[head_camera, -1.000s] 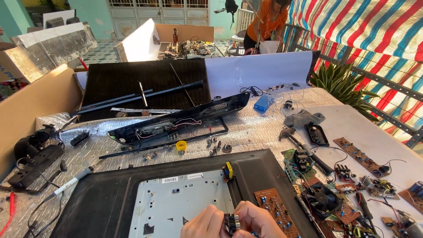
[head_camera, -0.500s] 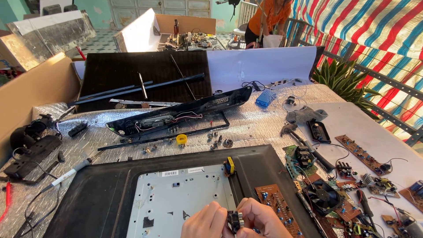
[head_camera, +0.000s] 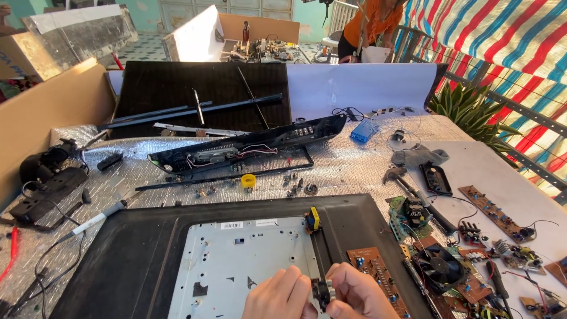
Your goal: Inspecting and manipulating a small electronic component, possibly a speaker, from a disassembled television set on a workbench.
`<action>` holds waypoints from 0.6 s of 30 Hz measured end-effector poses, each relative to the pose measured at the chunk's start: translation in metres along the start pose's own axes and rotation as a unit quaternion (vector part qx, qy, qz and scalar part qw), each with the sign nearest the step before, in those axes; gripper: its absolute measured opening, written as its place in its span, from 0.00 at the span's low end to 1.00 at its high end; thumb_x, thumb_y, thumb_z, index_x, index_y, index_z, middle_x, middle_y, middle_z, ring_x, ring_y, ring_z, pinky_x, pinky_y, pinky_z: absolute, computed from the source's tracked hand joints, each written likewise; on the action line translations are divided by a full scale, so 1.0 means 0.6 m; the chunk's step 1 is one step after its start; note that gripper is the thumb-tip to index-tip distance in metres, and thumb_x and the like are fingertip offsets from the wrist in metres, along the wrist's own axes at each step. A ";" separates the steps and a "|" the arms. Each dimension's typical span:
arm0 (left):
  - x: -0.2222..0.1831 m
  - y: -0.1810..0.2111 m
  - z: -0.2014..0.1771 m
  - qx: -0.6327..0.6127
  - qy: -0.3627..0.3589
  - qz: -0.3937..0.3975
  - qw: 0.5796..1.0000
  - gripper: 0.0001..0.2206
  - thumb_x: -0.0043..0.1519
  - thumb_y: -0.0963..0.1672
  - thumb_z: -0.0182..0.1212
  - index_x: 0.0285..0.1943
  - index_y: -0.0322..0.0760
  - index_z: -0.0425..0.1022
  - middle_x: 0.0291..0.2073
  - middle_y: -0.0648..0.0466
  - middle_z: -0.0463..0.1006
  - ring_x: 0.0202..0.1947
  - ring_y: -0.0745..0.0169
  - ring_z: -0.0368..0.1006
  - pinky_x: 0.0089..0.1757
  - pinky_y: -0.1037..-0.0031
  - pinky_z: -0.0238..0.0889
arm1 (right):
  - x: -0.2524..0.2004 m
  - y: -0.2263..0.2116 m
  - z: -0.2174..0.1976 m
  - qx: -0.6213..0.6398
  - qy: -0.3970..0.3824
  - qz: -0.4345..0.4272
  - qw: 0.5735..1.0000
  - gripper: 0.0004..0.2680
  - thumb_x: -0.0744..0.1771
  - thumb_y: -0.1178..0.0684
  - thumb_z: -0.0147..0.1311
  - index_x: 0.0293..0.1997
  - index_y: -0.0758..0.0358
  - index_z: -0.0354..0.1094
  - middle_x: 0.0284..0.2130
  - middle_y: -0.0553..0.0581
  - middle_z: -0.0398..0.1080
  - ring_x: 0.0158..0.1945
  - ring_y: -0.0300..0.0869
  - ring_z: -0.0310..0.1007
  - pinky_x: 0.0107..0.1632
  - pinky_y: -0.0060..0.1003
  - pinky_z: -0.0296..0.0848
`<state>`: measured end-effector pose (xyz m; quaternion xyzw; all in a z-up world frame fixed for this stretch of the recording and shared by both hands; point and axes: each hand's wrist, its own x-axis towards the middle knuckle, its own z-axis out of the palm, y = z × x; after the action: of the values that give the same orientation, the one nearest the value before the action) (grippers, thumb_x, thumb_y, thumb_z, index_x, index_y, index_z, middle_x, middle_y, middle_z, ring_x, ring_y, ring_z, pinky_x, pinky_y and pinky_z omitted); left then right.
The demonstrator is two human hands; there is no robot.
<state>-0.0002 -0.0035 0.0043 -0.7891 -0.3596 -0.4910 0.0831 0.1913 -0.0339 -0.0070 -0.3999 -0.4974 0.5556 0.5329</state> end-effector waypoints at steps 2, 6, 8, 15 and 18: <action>0.000 0.002 -0.001 -0.039 0.000 0.004 0.999 0.08 0.41 0.38 0.50 0.26 0.44 0.61 0.21 0.59 0.56 0.17 0.66 0.47 0.17 0.74 0.42 | 0.007 0.007 -0.014 -0.019 0.009 -0.015 1.000 0.14 0.64 0.49 0.68 0.37 0.69 0.66 0.32 0.61 0.61 0.24 0.43 0.59 0.27 0.37 0.66; -0.003 0.021 -0.009 -0.081 0.026 -0.025 0.996 0.09 0.39 0.37 0.46 0.22 0.45 0.54 0.19 0.61 0.49 0.18 0.69 0.39 0.20 0.74 0.35 | 0.008 0.000 -0.007 0.037 0.032 -0.034 0.998 0.11 0.65 0.55 0.65 0.37 0.69 0.64 0.34 0.61 0.60 0.23 0.45 0.65 0.25 0.36 0.71; -0.010 0.024 -0.017 -0.133 0.000 -0.077 0.988 0.07 0.43 0.37 0.43 0.23 0.43 0.52 0.21 0.59 0.49 0.20 0.68 0.37 0.23 0.72 0.35 | 0.009 -0.008 0.000 0.034 0.048 -0.116 0.992 0.11 0.67 0.50 0.61 0.38 0.69 0.66 0.31 0.58 0.60 0.21 0.42 0.65 0.22 0.36 0.72; 0.006 0.004 -0.030 -0.187 0.094 -0.048 0.977 0.22 0.67 0.47 0.51 0.18 0.42 0.54 0.14 0.59 0.50 0.15 0.69 0.43 0.21 0.75 0.36 | 0.005 0.009 -0.006 0.070 0.082 -0.150 0.983 0.17 0.66 0.47 0.62 0.50 0.74 0.67 0.24 0.53 0.60 0.21 0.37 0.62 0.23 0.38 0.72; 0.016 0.005 -0.047 -0.167 0.176 -0.044 0.969 0.22 0.61 0.42 0.54 0.16 0.41 0.47 0.13 0.58 0.45 0.17 0.67 0.37 0.23 0.74 0.31 | 0.002 0.010 -0.007 0.050 0.071 -0.137 0.987 0.14 0.67 0.48 0.60 0.46 0.72 0.67 0.22 0.53 0.60 0.22 0.36 0.62 0.24 0.38 0.73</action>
<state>-0.0161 -0.0146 0.0271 -0.6766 -0.2862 -0.6784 -0.0095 0.1941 -0.0317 -0.0132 -0.3394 -0.4803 0.4715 0.6571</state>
